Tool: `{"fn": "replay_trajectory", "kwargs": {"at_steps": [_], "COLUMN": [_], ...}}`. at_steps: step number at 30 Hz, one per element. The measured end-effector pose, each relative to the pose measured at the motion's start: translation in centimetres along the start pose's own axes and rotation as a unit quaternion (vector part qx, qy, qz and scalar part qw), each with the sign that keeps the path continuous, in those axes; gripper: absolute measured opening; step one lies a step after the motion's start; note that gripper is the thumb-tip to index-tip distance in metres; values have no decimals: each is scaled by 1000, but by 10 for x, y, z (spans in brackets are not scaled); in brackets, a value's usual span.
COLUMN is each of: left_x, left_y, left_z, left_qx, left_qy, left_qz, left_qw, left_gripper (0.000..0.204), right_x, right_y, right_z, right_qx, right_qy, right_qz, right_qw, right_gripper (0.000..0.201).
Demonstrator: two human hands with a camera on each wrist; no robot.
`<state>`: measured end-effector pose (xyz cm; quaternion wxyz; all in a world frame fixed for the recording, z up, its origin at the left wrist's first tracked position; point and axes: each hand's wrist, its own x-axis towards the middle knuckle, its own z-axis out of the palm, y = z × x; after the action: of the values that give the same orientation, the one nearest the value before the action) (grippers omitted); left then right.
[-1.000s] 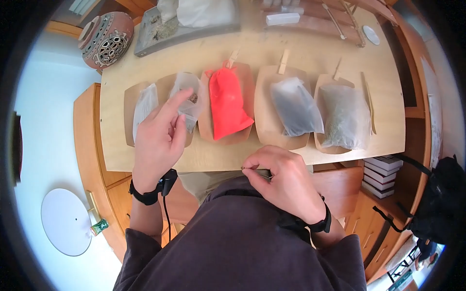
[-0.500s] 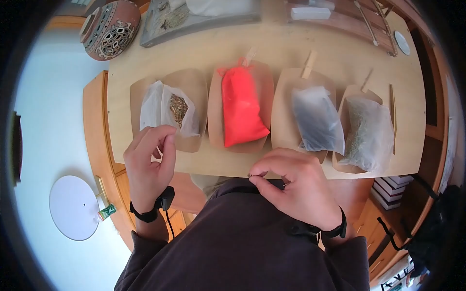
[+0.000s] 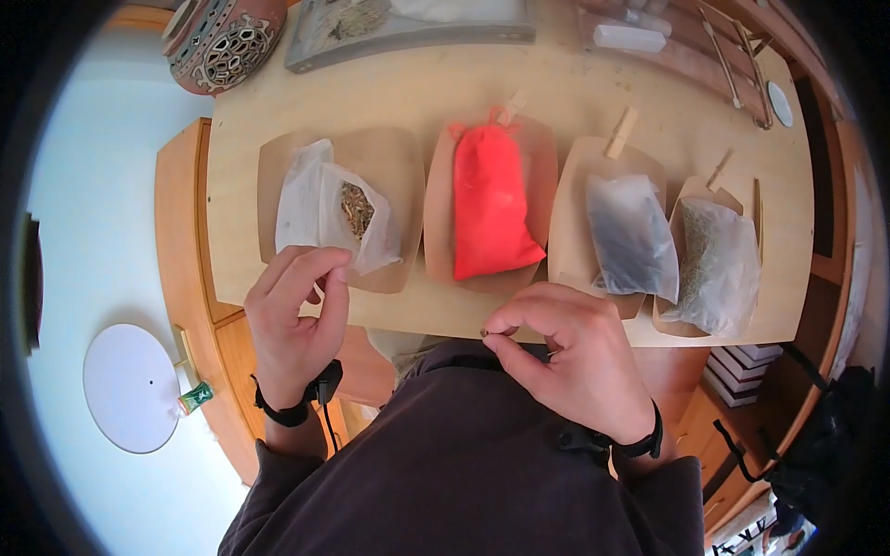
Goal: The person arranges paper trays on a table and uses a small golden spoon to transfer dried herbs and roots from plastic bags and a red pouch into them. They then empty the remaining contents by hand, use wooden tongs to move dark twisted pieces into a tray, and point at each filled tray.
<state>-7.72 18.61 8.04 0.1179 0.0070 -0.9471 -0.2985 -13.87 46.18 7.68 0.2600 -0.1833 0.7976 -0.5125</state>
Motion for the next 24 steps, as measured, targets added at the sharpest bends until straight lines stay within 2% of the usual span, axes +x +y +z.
{"fn": "replay_trajectory", "kwargs": {"at_steps": [5,8,11,17,20,24], "left_x": [-2,0,5,16,19,13], "left_y": [-2,-1,-4,-1,0,3], "left_z": [0,5,18,24,31,35], "left_qx": [3,7,-14,2,-4,-18], "left_qy": [12,1,-2,-49,-36,-27], "left_qz": [-18,-16,21,9,22,-4], "left_qw": [1000,1000,1000,999,999,999], "left_gripper": [23,26,28,32,37,44], "right_x": [-1,-2,-9,-26,-33,-41], "right_y": [-2,11,11,15,21,21], "right_z": [3,8,5,1,3,-4], "right_qx": [-4,6,9,29,36,-2], "right_qy": [7,24,29,45,46,64], "right_qz": [-20,-95,-98,-70,-76,-97], "right_qw": [1000,995,995,996,995,993], "right_gripper": [9,9,8,7,7,7]}}
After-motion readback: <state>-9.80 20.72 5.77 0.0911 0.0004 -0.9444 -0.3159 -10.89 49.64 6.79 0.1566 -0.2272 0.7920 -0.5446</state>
